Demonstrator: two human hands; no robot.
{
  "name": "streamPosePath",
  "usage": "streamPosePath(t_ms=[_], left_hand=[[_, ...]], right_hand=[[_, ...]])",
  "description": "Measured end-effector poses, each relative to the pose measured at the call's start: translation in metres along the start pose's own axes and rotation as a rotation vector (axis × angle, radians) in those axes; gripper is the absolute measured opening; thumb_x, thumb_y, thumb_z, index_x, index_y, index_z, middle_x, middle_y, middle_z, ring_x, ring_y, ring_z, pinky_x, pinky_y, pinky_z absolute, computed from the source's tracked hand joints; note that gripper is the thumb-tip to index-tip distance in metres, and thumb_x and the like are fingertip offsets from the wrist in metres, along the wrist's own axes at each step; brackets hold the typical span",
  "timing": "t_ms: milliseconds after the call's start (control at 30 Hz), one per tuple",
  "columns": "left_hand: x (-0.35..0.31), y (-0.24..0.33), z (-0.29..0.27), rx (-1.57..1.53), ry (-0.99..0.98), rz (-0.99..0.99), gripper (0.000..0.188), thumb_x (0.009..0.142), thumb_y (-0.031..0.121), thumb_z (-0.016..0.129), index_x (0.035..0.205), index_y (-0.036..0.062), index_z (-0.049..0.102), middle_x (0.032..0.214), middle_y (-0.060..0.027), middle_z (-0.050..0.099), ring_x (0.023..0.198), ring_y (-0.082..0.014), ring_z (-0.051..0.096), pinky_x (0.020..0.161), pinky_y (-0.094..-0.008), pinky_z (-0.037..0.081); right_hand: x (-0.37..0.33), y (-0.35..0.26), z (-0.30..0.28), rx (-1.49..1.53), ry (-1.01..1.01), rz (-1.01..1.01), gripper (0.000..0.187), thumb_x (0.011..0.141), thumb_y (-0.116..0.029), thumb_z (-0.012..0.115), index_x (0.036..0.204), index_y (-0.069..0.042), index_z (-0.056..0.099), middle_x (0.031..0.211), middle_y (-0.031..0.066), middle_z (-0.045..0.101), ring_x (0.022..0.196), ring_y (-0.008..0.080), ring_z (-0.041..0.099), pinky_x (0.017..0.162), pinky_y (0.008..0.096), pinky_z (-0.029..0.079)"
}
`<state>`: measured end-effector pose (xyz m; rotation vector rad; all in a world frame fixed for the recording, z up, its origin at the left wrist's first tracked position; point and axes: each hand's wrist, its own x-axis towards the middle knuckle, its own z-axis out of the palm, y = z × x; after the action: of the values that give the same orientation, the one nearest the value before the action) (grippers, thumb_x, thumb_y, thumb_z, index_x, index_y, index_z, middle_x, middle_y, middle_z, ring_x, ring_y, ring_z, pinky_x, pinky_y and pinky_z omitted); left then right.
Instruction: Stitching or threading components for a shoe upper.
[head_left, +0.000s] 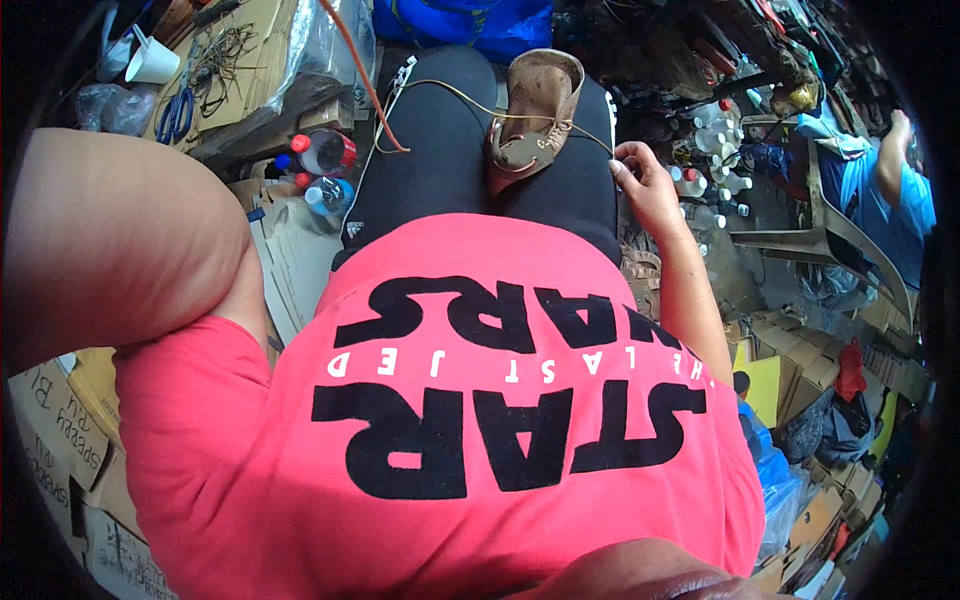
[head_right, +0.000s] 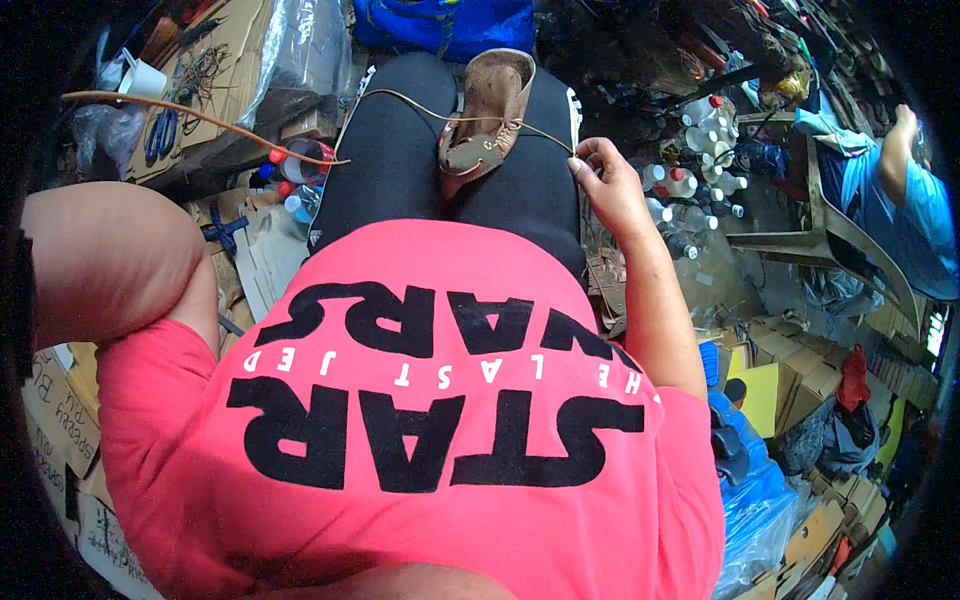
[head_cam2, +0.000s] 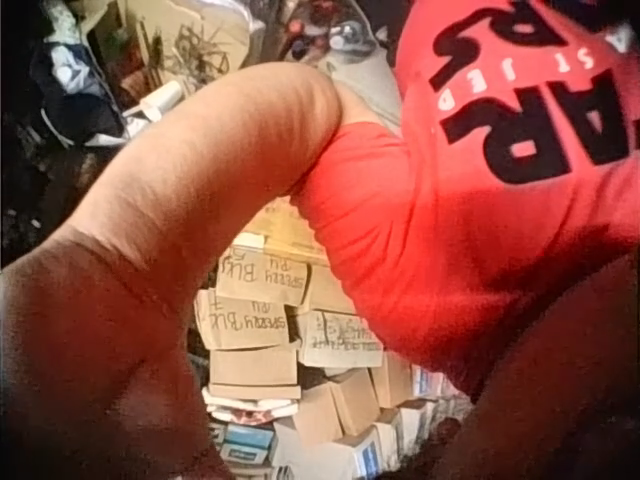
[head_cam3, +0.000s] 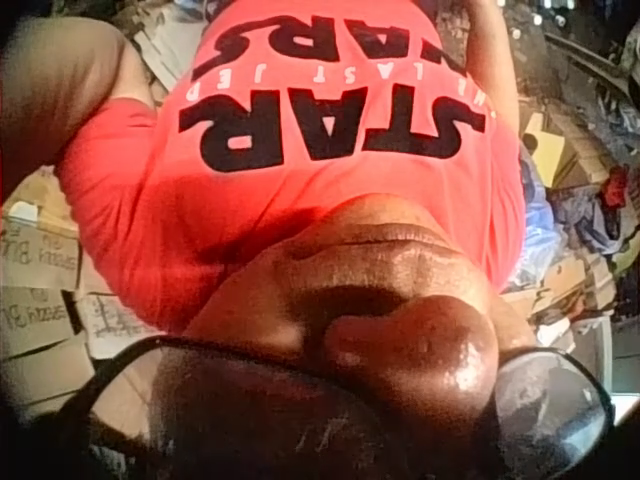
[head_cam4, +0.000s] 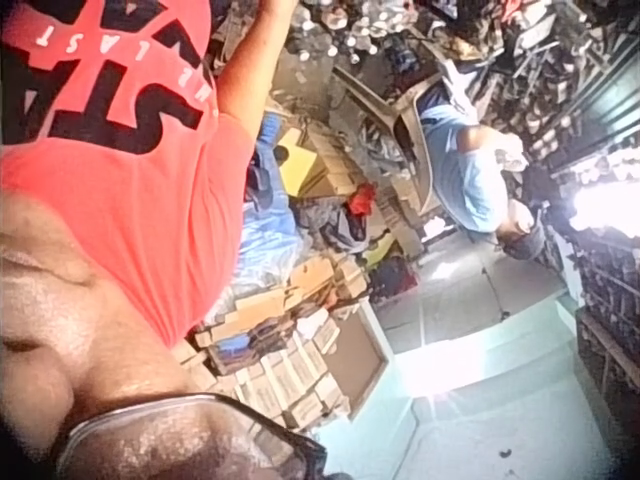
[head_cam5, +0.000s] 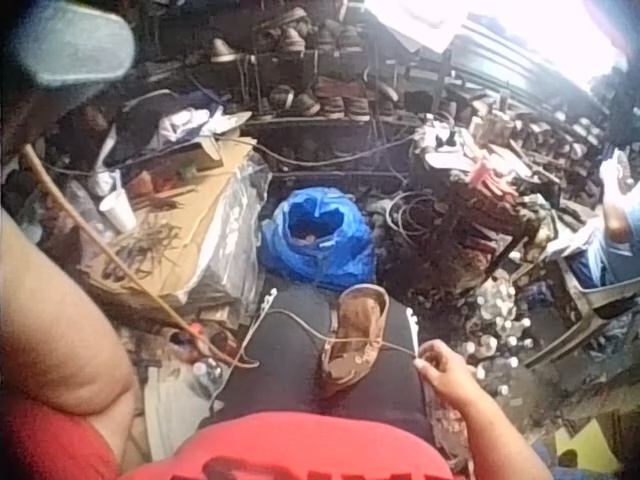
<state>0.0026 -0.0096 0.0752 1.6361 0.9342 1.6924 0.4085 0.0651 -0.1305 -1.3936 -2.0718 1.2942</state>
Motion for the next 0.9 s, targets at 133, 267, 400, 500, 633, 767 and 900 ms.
streamPosePath(t_ms=[133,267,400,500,633,767,900], left_hand=[[0.002,-0.002,0.003,-0.051,-0.028,0.007,0.015,0.090,0.013,0.058,0.095,0.0005,0.065,0.096,-0.0098,0.064,0.094,-0.0186,0.059,0.084,-0.0315,0.047],[0.003,-0.006,0.008,-0.113,-0.060,0.014,0.015,0.090,0.013,0.057,0.095,0.0009,0.065,0.096,-0.0099,0.064,0.095,-0.0188,0.059,0.084,-0.0317,0.047],[0.007,-0.011,0.010,-0.167,-0.092,0.024,0.014,0.090,0.013,0.057,0.095,0.0012,0.065,0.096,-0.0099,0.063,0.095,-0.0191,0.059,0.084,-0.0319,0.047],[0.005,-0.014,0.020,-0.213,-0.109,0.019,0.014,0.090,0.013,0.057,0.095,0.0015,0.065,0.096,-0.0099,0.063,0.095,-0.0192,0.059,0.085,-0.0320,0.047],[0.021,-0.010,0.022,-0.237,-0.180,0.020,0.014,0.090,0.012,0.057,0.094,0.0018,0.065,0.096,-0.0099,0.063,0.096,-0.0194,0.058,0.085,-0.0322,0.047],[0.019,-0.033,0.088,0.235,-0.010,-0.144,0.026,0.095,0.022,0.049,0.081,0.0052,0.063,0.092,-0.0115,0.064,0.099,-0.0263,0.059,0.088,-0.0391,0.047],[-0.044,-0.143,0.114,0.538,-0.522,-0.274,0.043,0.077,0.022,0.073,0.116,0.0076,0.061,0.118,-0.0098,0.060,0.112,-0.0219,0.056,0.096,-0.0326,0.044]], right_hand=[[0.001,-0.002,-0.001,-0.047,0.007,-0.016,0.021,0.085,-0.017,0.066,0.102,-0.006,0.059,0.076,0.0037,0.057,0.071,0.0112,0.051,0.066,0.0258,0.043],[0.000,0.003,0.002,-0.033,0.027,-0.037,0.021,0.085,-0.017,0.067,0.100,-0.006,0.059,0.075,0.0030,0.058,0.071,0.0108,0.052,0.066,0.0255,0.043],[0.002,-0.002,-0.004,-0.056,-0.026,0.026,0.021,0.086,-0.016,0.065,0.103,-0.006,0.060,0.083,0.0040,0.059,0.076,0.0108,0.053,0.069,0.0254,0.044],[0.006,-0.008,-0.021,0.198,-0.113,-0.046,0.032,0.091,-0.010,0.054,0.122,-0.008,0.059,0.099,0.0042,0.051,0.081,0.0097,0.049,0.074,0.0237,0.043],[0.019,-0.030,-0.023,0.023,-0.041,-0.185,0.041,0.090,0.000,0.048,0.127,-0.015,0.058,0.095,0.0034,0.047,0.078,0.0108,0.049,0.073,0.0233,0.044],[0.026,-0.051,-0.020,-0.020,-0.009,-0.242,0.030,0.082,0.002,0.060,0.109,-0.010,0.067,0.087,0.0030,0.053,0.077,0.0115,0.055,0.071,0.0235,0.045],[0.046,-0.061,-0.009,-0.072,-0.078,-0.371,0.018,0.073,0.001,0.071,0.089,-0.007,0.071,0.084,0.0032,0.059,0.079,0.0137,0.062,0.070,0.0253,0.048]])
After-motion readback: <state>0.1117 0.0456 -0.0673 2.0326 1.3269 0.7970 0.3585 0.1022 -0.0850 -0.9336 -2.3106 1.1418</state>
